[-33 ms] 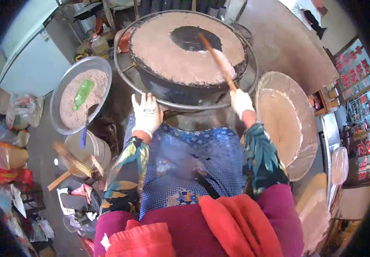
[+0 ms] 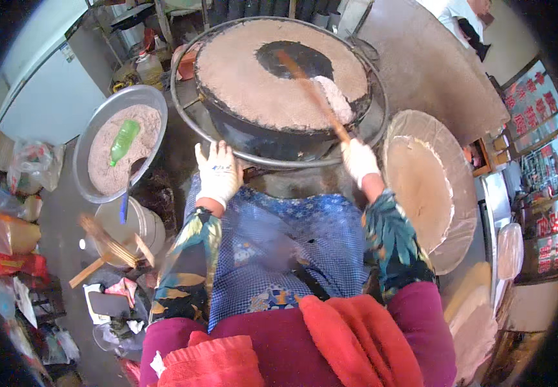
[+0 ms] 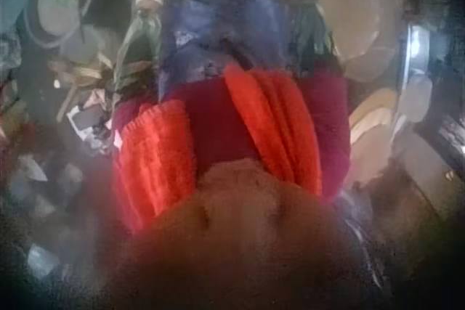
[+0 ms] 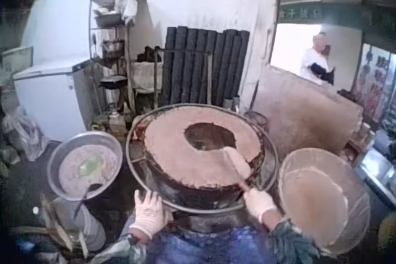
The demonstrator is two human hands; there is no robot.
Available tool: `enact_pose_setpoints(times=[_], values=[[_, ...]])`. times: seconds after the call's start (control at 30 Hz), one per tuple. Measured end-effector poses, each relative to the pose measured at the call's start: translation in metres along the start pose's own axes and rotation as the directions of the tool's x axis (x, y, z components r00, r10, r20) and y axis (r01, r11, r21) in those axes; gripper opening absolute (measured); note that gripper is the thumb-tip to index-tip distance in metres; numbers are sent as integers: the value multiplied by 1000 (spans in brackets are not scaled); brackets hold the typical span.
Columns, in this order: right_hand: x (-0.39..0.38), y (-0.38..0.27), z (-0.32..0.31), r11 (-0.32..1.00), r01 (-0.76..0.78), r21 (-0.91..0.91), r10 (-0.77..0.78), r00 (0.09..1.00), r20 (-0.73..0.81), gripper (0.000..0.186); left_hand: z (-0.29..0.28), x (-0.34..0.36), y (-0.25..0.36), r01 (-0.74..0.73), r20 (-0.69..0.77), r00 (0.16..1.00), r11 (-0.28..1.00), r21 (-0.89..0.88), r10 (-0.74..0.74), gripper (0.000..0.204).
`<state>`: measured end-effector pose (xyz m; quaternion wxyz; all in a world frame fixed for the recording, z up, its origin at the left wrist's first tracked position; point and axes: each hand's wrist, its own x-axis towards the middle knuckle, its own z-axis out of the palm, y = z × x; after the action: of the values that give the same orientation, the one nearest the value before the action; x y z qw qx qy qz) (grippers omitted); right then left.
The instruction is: The person spreads batter across a hot griddle with a wooden stick, loosens and removes the cooked flatbread using a scraper and by hand, scrapes the griddle surface clean, and ladles new batter onto the griddle to spread it.
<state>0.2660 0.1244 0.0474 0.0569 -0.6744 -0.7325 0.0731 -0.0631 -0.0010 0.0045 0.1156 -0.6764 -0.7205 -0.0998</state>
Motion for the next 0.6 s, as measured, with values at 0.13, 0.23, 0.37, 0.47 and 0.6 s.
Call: enact_pose_setpoints(times=[0.13,0.23,0.37,0.47,0.6], values=[[4,55,-5,996,-85,5,85,994,-75,44,-12,28,8,-53,-113,993,997,-61,46,57],[5,24,-8,997,-1,84,6,998,-60,41,-10,20,-21,8,-36,999,1000,17,-8,53],[-34,-9,-4,985,151,87,-162,979,127,40,-31,9,41,-45,37,998,980,-192,53,45],[-24,24,13,985,-40,169,28,997,70,41,-25,-3,96,-209,145,957,945,-253,250,58],[-11,4,-6,980,-93,174,89,996,27,41,-11,-12,88,-228,169,958,973,-40,232,68]])
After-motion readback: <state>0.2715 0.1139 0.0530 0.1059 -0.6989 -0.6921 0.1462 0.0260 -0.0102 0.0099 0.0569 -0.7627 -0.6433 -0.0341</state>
